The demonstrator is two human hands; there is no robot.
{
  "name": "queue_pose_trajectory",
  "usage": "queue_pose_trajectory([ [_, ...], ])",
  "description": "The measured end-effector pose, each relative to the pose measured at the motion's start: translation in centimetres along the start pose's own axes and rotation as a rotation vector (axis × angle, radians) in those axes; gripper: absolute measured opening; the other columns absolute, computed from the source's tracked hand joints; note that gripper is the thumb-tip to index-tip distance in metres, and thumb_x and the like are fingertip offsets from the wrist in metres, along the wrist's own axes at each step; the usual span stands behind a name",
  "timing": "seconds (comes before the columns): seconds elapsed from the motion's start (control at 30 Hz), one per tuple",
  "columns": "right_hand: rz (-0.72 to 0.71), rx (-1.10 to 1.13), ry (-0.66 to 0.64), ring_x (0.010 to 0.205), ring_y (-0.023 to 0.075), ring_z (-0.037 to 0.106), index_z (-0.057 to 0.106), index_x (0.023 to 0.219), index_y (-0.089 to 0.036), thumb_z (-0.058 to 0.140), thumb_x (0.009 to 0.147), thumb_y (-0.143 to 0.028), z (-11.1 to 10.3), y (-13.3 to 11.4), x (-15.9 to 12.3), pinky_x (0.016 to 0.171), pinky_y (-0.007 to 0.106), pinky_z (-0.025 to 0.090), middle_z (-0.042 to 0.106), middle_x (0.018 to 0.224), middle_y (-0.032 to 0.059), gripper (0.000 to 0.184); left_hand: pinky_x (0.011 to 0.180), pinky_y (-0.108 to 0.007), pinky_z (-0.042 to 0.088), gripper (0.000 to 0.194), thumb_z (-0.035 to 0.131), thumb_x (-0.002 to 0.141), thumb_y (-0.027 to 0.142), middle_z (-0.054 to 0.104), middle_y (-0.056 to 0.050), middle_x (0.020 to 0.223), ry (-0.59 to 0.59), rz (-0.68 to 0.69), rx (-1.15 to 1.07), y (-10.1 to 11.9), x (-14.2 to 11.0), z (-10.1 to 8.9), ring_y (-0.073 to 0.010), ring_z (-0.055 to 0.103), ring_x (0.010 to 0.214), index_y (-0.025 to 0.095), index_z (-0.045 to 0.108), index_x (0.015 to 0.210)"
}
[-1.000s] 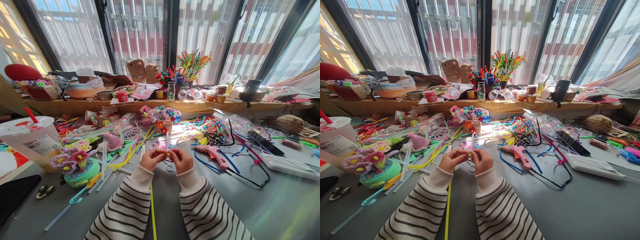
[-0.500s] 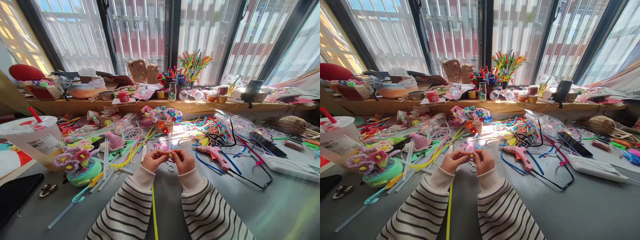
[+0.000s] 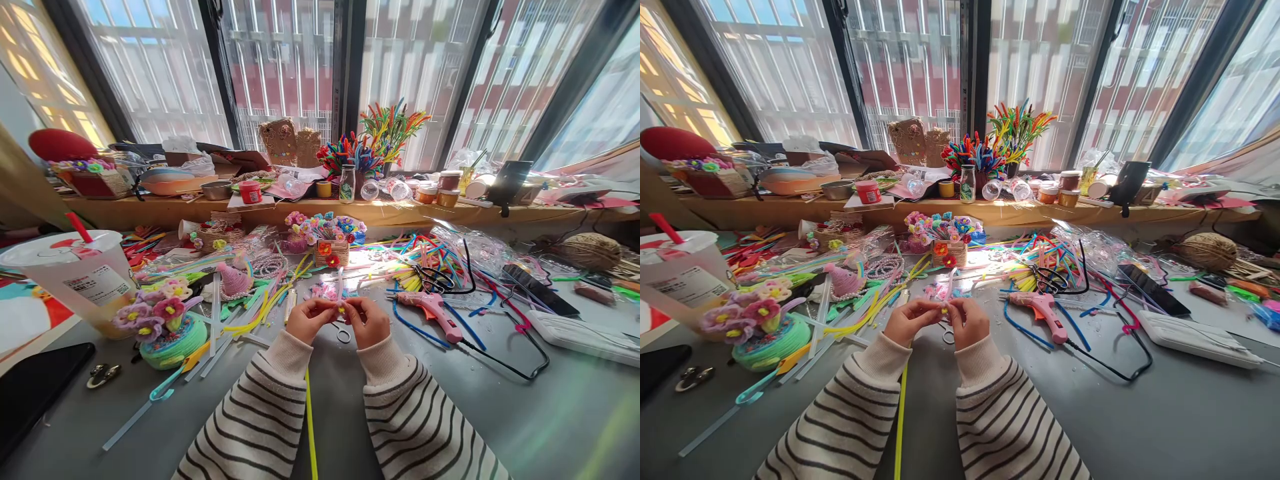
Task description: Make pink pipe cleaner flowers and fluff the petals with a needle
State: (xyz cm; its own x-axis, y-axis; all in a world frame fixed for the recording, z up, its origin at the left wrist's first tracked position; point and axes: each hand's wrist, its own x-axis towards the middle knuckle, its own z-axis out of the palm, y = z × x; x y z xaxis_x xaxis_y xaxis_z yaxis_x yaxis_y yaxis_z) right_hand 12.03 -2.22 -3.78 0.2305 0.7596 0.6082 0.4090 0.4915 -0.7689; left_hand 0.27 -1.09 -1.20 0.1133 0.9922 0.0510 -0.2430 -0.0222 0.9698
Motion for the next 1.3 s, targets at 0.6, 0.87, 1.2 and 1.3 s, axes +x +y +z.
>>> queue_pose_trajectory([
  [0.6, -0.002, 0.010, 0.024, 0.046, 0.0101, 0.054, 0.057, 0.072, -0.014, 0.045, 0.074, -0.027, -0.2, -0.6, -0.1, 0.039, 0.020, 0.048, 0.056, 0.063, 0.0042, 0.018, 0.056, -0.021, 0.049, 0.023, 0.069, 0.044, 0.025, 0.061, -0.001, 0.055, 0.032, -0.071, -0.053, 0.7, -0.3, 0.5, -0.0105, 0.057, 0.055, 0.012, 0.062, 0.062],
  [0.87, -0.014, 0.003, 0.022, 0.048, 0.0101, 0.053, 0.057, 0.073, -0.015, 0.044, 0.074, -0.029, -0.2, -0.6, -0.1, 0.037, 0.018, 0.048, 0.056, 0.065, 0.0043, 0.019, 0.060, -0.025, 0.049, 0.024, 0.071, 0.040, 0.025, 0.062, -0.001, 0.055, 0.037, -0.079, -0.078, 0.5, -0.2, 0.3, -0.0119, 0.058, 0.055, 0.011, 0.061, 0.058],
  [1.2, 0.035, 0.056, 0.032, 0.048, 0.0112, 0.054, 0.057, 0.072, -0.016, 0.046, 0.073, -0.031, -0.2, -0.7, -0.1, 0.038, 0.020, 0.049, 0.056, 0.064, 0.0037, 0.019, 0.067, -0.029, 0.048, 0.022, 0.071, 0.042, 0.022, 0.065, -0.003, 0.058, 0.012, -0.140, -0.079, 0.9, -0.5, 0.4, -0.0148, 0.059, 0.059, 0.011, 0.063, 0.059],
  [1.3, 0.044, 0.069, 0.028, 0.049, 0.0111, 0.054, 0.057, 0.073, -0.016, 0.046, 0.073, -0.030, -0.3, -0.7, -0.1, 0.040, 0.021, 0.049, 0.056, 0.064, 0.0036, 0.018, 0.065, -0.025, 0.048, 0.022, 0.071, 0.044, 0.021, 0.064, -0.002, 0.060, 0.011, -0.183, -0.139, 1.0, -0.3, 0.2, -0.0128, 0.059, 0.059, 0.011, 0.063, 0.062],
])
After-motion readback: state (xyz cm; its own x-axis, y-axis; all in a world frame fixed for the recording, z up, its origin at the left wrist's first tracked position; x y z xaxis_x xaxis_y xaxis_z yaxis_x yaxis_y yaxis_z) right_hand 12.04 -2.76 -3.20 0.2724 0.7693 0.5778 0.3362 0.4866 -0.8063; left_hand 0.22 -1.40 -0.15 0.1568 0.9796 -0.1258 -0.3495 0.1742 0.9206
